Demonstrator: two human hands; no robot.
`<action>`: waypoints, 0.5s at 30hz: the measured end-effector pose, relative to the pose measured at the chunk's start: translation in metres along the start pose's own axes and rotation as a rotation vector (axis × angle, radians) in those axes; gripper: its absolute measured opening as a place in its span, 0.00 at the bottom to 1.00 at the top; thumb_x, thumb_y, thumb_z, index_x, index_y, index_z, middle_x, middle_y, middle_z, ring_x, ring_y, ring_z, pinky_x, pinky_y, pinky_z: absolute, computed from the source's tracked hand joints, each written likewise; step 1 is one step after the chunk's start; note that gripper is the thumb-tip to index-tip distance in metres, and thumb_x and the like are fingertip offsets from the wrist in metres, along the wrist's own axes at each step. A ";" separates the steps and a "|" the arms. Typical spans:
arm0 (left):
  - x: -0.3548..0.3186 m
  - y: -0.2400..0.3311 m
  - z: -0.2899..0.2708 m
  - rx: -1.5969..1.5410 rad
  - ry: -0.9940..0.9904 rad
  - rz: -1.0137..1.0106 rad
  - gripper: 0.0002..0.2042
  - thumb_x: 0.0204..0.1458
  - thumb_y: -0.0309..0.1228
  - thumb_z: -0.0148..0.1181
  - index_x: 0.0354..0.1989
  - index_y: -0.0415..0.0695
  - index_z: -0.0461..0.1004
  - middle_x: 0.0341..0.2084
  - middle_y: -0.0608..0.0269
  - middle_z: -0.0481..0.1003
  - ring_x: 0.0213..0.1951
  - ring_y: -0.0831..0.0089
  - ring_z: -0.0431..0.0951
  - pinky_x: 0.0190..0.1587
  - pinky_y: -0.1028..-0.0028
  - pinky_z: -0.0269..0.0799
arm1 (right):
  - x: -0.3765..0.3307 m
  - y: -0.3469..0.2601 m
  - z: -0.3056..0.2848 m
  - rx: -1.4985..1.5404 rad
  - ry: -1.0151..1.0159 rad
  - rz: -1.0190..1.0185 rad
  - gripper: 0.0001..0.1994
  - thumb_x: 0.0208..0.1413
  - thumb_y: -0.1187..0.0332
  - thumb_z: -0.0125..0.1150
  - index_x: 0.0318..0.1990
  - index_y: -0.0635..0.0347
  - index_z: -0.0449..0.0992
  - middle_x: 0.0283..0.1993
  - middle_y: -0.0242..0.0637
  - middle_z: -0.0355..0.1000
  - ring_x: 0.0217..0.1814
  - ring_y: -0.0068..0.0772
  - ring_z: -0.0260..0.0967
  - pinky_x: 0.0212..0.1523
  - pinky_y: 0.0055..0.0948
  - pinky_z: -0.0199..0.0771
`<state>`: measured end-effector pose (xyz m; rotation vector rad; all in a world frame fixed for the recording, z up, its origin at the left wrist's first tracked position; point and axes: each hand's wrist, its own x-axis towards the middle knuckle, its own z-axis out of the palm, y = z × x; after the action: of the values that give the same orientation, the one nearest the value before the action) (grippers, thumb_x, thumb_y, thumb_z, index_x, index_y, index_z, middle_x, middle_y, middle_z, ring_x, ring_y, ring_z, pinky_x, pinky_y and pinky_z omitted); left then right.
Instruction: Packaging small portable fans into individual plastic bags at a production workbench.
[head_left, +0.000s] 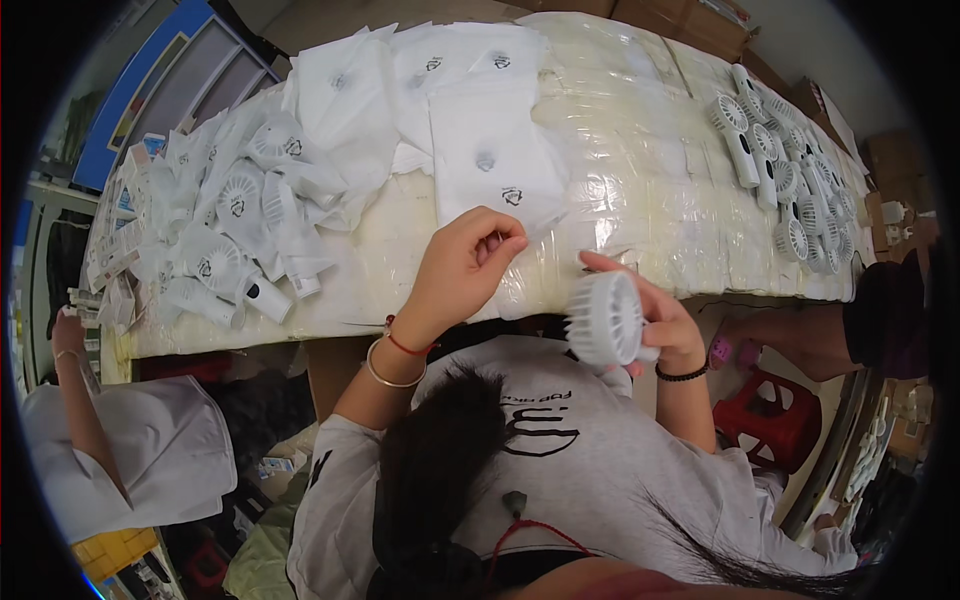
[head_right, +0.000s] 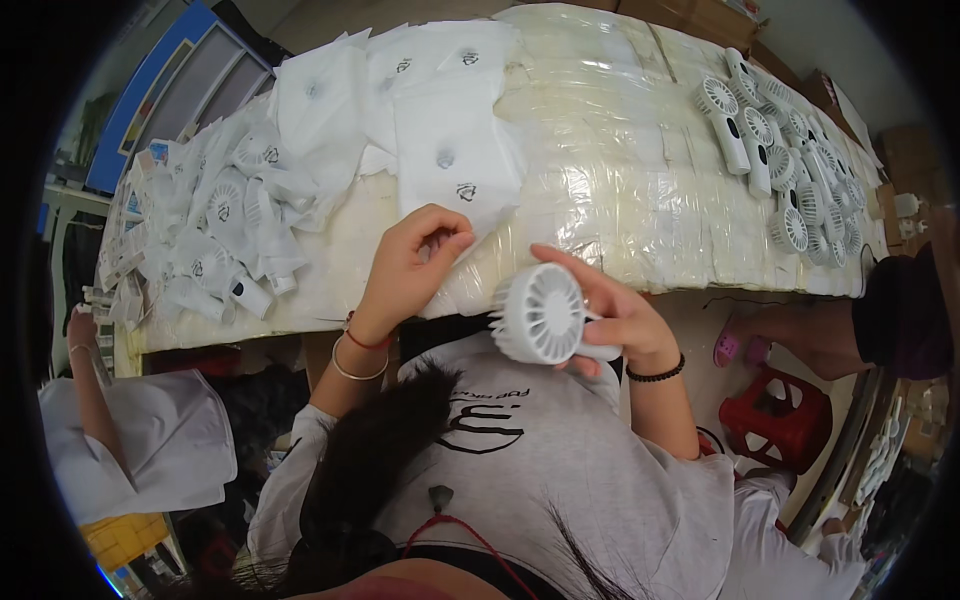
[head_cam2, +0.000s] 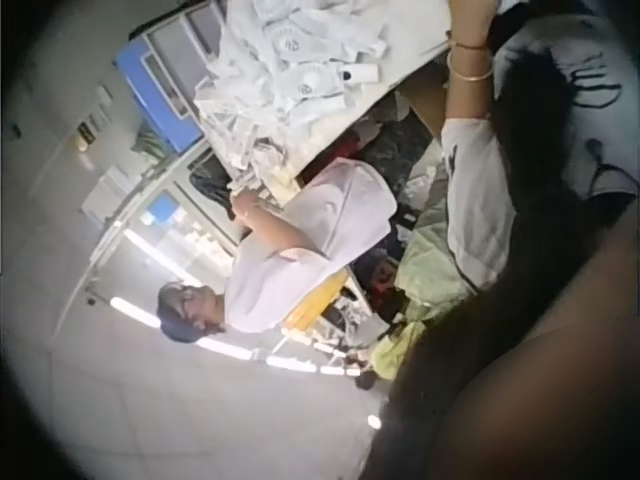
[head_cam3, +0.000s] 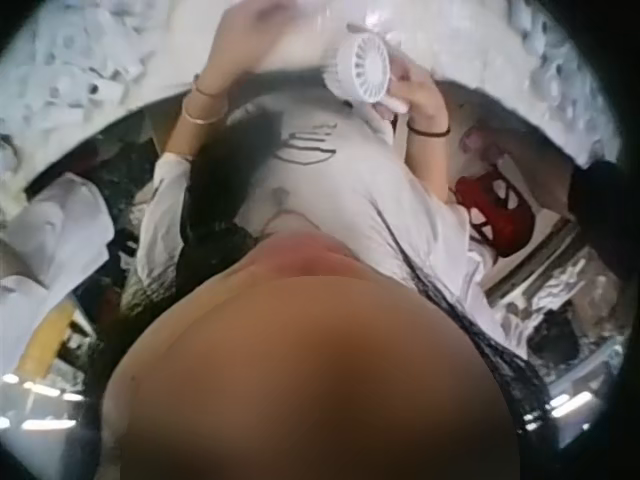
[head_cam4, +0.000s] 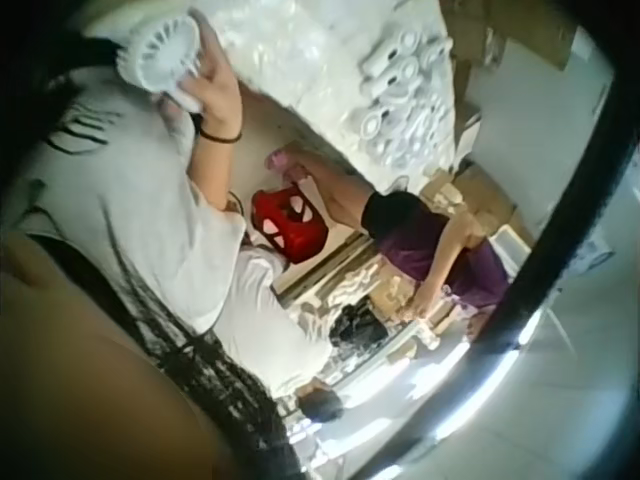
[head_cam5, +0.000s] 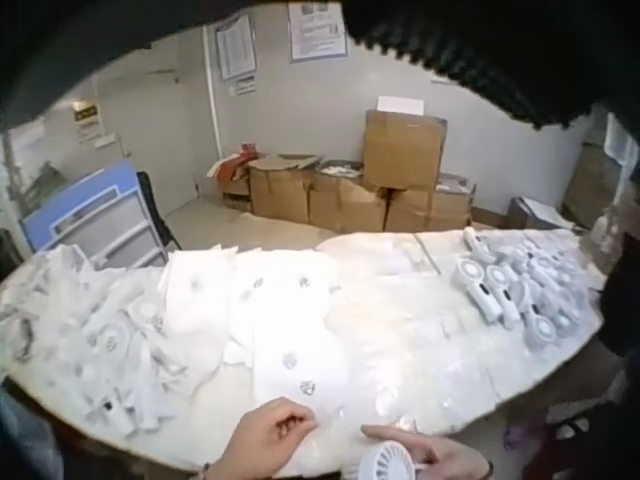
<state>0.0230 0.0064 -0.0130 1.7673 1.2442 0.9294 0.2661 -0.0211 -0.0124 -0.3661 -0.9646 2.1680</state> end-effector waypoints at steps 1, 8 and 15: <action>-0.001 0.003 0.000 -0.101 0.007 0.010 0.02 0.49 0.22 0.56 0.30 0.39 0.74 0.26 0.67 0.72 0.25 0.79 0.66 0.31 0.83 0.63 | 0.005 0.004 0.003 0.047 0.006 0.018 0.39 0.48 0.70 0.60 0.66 0.66 0.45 0.36 0.53 0.72 0.21 0.35 0.69 0.10 0.19 0.60; -0.007 0.006 -0.004 -0.605 0.086 -0.073 0.03 0.50 0.20 0.57 0.32 0.36 0.75 0.28 0.67 0.74 0.29 0.80 0.69 0.34 0.85 0.65 | 0.019 0.016 0.003 -0.028 0.097 0.113 0.35 0.52 0.76 0.55 0.67 0.63 0.47 0.38 0.50 0.72 0.26 0.32 0.71 0.15 0.17 0.65; -0.007 -0.004 -0.004 -0.297 0.176 -0.031 0.04 0.48 0.20 0.58 0.33 0.37 0.75 0.26 0.66 0.73 0.27 0.78 0.68 0.33 0.83 0.64 | -0.004 0.008 -0.011 -0.161 0.245 0.016 0.28 0.55 0.76 0.53 0.64 0.65 0.55 0.35 0.49 0.73 0.24 0.29 0.69 0.17 0.17 0.65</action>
<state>0.0156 0.0009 -0.0154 1.4554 1.1688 1.2054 0.2703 -0.0218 -0.0260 -0.7012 -1.0002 2.0074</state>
